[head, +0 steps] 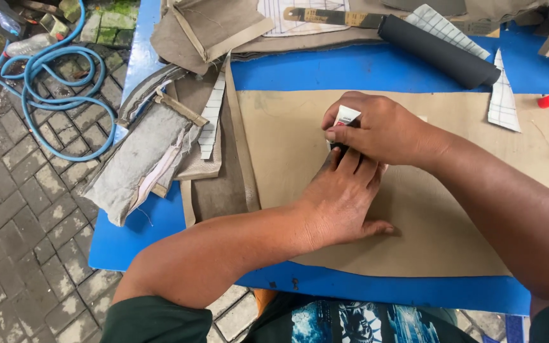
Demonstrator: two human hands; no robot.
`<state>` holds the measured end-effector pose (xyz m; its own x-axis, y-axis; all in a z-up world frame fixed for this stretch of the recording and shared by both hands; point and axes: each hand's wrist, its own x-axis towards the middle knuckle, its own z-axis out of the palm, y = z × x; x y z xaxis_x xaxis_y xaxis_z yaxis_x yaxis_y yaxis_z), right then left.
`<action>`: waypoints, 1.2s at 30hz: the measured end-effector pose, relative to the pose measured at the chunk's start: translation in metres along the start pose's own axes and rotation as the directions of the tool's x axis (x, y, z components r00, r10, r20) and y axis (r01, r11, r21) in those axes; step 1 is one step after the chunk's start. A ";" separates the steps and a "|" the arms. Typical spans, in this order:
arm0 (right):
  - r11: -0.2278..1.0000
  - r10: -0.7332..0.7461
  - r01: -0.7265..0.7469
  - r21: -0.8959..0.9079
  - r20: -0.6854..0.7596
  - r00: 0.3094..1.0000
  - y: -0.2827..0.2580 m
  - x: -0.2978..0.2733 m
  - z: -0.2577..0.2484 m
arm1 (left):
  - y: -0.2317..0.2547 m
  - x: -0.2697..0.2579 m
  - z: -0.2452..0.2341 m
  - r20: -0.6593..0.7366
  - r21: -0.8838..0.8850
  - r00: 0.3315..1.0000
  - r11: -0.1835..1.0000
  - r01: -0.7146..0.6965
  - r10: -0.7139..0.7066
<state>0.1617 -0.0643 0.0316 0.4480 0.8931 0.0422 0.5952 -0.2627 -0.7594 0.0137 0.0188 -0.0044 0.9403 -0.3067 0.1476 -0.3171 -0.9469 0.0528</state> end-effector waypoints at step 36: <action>0.876 -0.086 -0.015 -0.482 -0.187 0.979 0.102 -0.052 -0.044 | -0.057 0.033 0.026 -0.463 0.147 0.884 0.979 0.143 -0.060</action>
<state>0.2288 -0.1540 -0.0193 0.5120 0.8282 0.2280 0.8361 -0.4196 -0.3534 0.0660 0.0603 -0.0279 0.7934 -0.1699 0.5846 -0.1579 -0.9848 -0.0721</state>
